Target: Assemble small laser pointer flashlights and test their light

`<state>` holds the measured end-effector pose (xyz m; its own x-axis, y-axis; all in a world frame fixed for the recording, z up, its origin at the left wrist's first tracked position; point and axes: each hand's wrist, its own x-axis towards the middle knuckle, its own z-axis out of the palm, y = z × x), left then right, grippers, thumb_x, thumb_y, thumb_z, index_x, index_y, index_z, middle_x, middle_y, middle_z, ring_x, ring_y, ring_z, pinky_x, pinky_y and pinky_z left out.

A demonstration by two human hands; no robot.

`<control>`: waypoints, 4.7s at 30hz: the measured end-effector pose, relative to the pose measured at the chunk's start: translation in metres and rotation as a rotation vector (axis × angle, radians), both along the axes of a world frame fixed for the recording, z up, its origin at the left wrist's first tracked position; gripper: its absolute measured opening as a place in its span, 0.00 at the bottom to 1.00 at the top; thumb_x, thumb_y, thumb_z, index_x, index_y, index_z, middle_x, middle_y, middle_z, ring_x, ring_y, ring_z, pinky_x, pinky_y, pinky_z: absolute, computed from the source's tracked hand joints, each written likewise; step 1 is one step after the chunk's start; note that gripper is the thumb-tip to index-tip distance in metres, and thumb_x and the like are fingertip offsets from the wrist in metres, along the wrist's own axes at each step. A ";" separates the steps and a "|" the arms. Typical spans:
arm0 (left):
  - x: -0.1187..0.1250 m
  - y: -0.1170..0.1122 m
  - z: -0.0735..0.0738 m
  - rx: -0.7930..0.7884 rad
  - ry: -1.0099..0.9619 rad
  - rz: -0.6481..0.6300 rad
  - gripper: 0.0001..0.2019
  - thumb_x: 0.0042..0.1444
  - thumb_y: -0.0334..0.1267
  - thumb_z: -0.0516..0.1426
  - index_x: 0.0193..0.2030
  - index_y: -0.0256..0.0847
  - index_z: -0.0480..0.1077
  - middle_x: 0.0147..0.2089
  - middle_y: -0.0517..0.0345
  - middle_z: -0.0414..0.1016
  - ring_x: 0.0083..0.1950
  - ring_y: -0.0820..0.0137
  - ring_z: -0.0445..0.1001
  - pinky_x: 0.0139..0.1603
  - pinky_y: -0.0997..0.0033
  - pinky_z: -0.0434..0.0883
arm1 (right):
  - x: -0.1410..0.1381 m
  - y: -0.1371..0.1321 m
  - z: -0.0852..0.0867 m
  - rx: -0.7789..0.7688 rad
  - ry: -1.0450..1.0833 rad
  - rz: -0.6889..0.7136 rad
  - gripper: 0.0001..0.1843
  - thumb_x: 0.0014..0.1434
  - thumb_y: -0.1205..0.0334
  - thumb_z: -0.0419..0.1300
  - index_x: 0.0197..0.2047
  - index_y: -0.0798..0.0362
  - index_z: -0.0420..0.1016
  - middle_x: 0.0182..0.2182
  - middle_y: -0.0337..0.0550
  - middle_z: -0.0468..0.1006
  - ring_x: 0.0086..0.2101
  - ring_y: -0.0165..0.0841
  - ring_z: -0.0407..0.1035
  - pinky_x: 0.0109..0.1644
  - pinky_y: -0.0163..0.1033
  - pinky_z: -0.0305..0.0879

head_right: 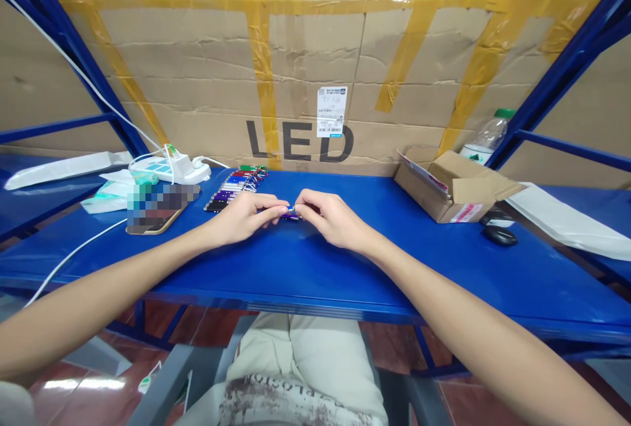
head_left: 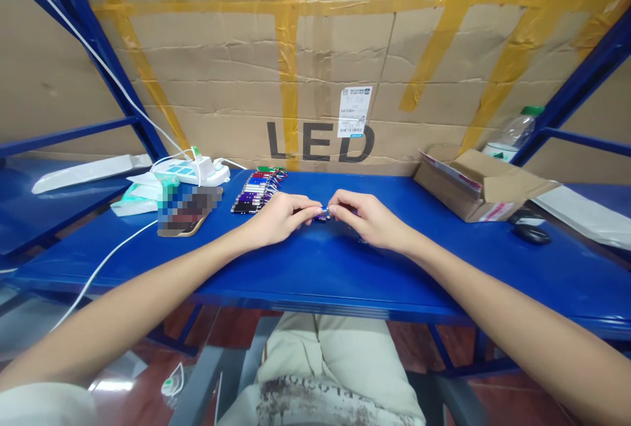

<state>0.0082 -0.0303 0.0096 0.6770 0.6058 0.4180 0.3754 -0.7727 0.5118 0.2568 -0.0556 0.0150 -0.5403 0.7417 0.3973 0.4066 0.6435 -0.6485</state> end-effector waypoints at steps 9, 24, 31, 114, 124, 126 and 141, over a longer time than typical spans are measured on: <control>-0.001 0.000 -0.006 0.280 0.004 -0.019 0.16 0.77 0.45 0.55 0.52 0.40 0.82 0.43 0.52 0.83 0.42 0.67 0.81 0.45 0.69 0.74 | 0.000 0.002 -0.001 -0.223 0.031 -0.017 0.15 0.72 0.52 0.58 0.35 0.51 0.75 0.31 0.41 0.78 0.31 0.33 0.68 0.38 0.39 0.65; -0.002 -0.004 -0.003 1.112 0.102 0.010 0.09 0.78 0.37 0.55 0.55 0.37 0.75 0.43 0.51 0.85 0.39 0.68 0.81 0.41 0.66 0.75 | -0.005 0.003 0.004 -0.959 0.455 0.008 0.12 0.50 0.60 0.75 0.29 0.57 0.79 0.25 0.39 0.74 0.25 0.25 0.62 0.27 0.32 0.56; -0.005 -0.008 0.001 1.160 0.243 0.031 0.12 0.79 0.33 0.51 0.58 0.38 0.74 0.42 0.50 0.84 0.40 0.66 0.80 0.43 0.63 0.75 | -0.003 0.003 0.005 -0.968 0.468 0.019 0.13 0.52 0.59 0.77 0.30 0.58 0.81 0.26 0.40 0.75 0.26 0.25 0.62 0.28 0.32 0.57; -0.008 0.011 -0.003 0.123 0.031 -0.008 0.14 0.74 0.48 0.59 0.52 0.42 0.81 0.46 0.54 0.80 0.50 0.63 0.78 0.57 0.61 0.72 | 0.028 0.013 0.007 -0.249 -0.078 0.058 0.17 0.64 0.48 0.68 0.36 0.49 0.68 0.31 0.39 0.81 0.33 0.35 0.74 0.39 0.40 0.68; -0.008 0.012 -0.004 0.101 0.012 -0.019 0.14 0.75 0.47 0.59 0.52 0.41 0.81 0.46 0.54 0.80 0.46 0.65 0.79 0.53 0.64 0.72 | 0.027 0.017 0.000 -0.178 -0.042 0.042 0.18 0.72 0.45 0.60 0.45 0.52 0.80 0.34 0.41 0.81 0.31 0.34 0.75 0.39 0.40 0.71; -0.008 0.012 -0.004 0.100 0.007 -0.020 0.14 0.75 0.48 0.59 0.52 0.41 0.81 0.45 0.54 0.80 0.46 0.65 0.78 0.52 0.64 0.72 | 0.026 0.017 0.000 -0.161 -0.047 0.040 0.21 0.73 0.44 0.59 0.46 0.52 0.83 0.36 0.43 0.83 0.32 0.34 0.75 0.40 0.40 0.71; -0.008 0.010 -0.002 0.097 -0.012 -0.004 0.13 0.74 0.46 0.59 0.51 0.41 0.81 0.45 0.54 0.80 0.45 0.65 0.78 0.52 0.64 0.73 | 0.029 0.022 0.002 0.005 0.004 -0.016 0.25 0.71 0.44 0.62 0.63 0.48 0.85 0.36 0.45 0.81 0.36 0.38 0.74 0.47 0.45 0.71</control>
